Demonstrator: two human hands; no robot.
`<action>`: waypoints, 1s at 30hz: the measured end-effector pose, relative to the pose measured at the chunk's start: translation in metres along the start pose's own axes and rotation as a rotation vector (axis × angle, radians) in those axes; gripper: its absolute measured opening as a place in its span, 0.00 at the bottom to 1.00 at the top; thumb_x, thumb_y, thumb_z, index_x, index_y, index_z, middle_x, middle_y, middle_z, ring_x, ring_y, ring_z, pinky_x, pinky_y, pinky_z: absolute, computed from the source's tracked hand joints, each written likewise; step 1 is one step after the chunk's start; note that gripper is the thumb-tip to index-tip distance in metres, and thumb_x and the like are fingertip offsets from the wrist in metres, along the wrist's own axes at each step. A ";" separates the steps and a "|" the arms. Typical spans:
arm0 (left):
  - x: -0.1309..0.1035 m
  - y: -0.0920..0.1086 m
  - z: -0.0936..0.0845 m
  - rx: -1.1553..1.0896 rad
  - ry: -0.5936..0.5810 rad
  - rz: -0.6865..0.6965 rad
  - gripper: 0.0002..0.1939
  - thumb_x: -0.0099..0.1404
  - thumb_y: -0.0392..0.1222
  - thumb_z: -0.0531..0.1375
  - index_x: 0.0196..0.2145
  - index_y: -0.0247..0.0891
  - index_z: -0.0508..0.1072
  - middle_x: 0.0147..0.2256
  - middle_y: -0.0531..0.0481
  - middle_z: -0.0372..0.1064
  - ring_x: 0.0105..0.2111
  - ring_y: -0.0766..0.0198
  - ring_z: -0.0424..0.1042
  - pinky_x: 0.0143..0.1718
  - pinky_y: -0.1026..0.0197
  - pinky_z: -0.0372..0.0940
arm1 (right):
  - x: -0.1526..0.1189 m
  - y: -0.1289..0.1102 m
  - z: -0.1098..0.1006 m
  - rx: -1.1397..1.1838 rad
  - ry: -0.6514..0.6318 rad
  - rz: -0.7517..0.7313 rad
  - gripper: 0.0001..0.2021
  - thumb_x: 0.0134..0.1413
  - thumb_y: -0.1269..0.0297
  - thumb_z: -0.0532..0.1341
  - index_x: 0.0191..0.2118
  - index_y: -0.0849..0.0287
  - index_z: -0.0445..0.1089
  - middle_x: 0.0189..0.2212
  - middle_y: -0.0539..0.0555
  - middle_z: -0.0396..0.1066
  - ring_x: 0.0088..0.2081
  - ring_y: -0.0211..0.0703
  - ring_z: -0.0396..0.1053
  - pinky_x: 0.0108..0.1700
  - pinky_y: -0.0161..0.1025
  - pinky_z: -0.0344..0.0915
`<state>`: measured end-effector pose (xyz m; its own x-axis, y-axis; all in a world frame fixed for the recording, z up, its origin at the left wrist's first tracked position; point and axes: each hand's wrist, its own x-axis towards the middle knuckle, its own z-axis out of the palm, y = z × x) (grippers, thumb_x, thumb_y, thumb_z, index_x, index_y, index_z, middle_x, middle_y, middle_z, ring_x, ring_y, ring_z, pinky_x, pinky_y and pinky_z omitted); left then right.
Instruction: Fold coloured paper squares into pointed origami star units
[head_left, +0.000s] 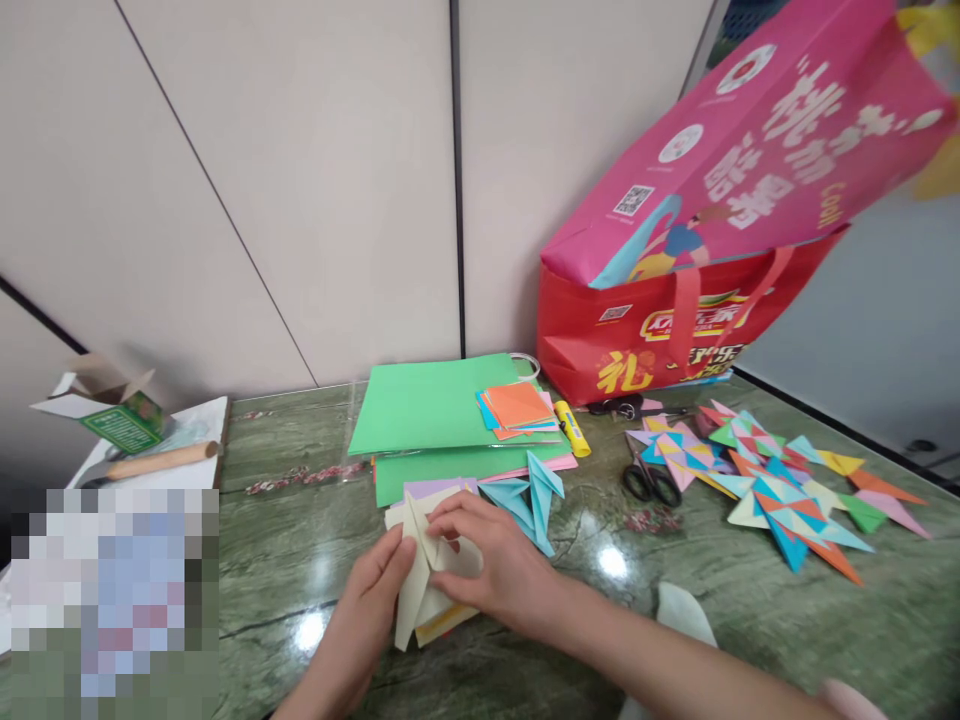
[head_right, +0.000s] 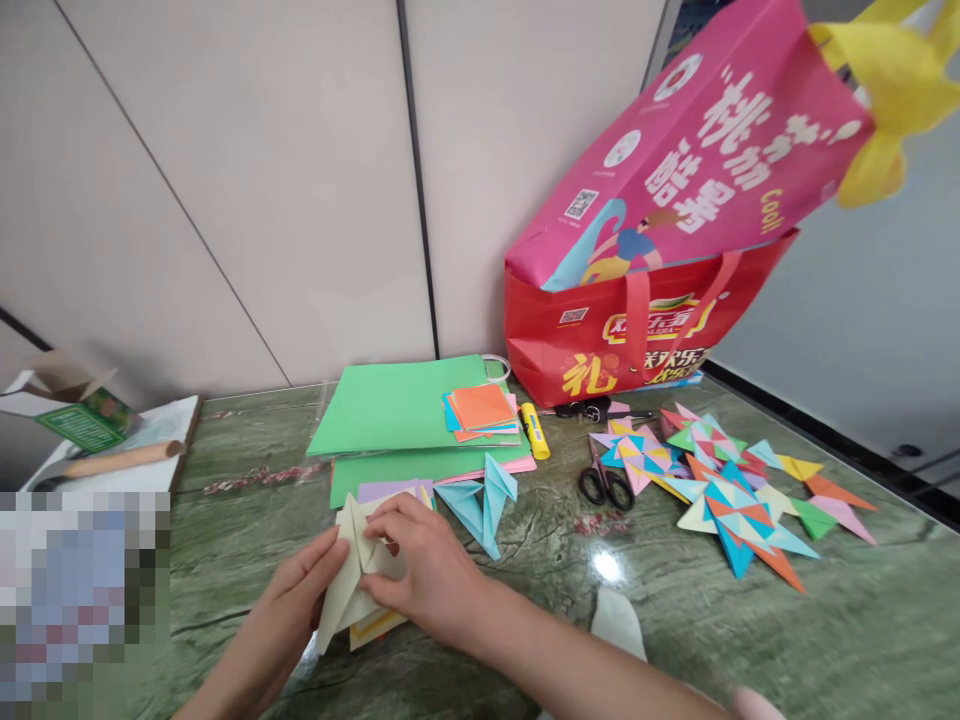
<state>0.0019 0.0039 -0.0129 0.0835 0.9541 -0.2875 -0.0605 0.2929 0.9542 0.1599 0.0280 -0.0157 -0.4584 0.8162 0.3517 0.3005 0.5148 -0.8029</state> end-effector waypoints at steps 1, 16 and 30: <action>0.001 -0.001 -0.001 0.015 0.003 0.011 0.18 0.56 0.48 0.59 0.43 0.37 0.73 0.33 0.48 0.75 0.36 0.57 0.70 0.33 0.64 0.63 | 0.000 0.000 0.000 -0.002 0.006 -0.007 0.16 0.39 0.75 0.65 0.39 0.61 0.67 0.37 0.55 0.66 0.38 0.41 0.66 0.42 0.38 0.64; 0.002 0.005 -0.001 -0.099 0.008 -0.051 0.22 0.50 0.46 0.65 0.43 0.35 0.71 0.31 0.46 0.77 0.30 0.57 0.74 0.25 0.64 0.65 | 0.009 0.017 -0.003 0.350 0.108 0.235 0.10 0.48 0.75 0.54 0.26 0.59 0.72 0.32 0.52 0.71 0.34 0.38 0.67 0.32 0.33 0.62; 0.002 0.008 -0.003 -0.205 0.035 -0.077 0.20 0.49 0.42 0.67 0.41 0.34 0.73 0.33 0.45 0.78 0.32 0.58 0.75 0.28 0.66 0.67 | 0.015 0.021 -0.011 0.943 -0.018 0.633 0.09 0.35 0.64 0.65 0.28 0.60 0.74 0.23 0.49 0.70 0.26 0.34 0.65 0.29 0.33 0.62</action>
<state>-0.0015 0.0079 -0.0062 0.0617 0.9289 -0.3653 -0.2565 0.3684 0.8936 0.1688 0.0536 -0.0218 -0.4623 0.8517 -0.2466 -0.2641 -0.3978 -0.8786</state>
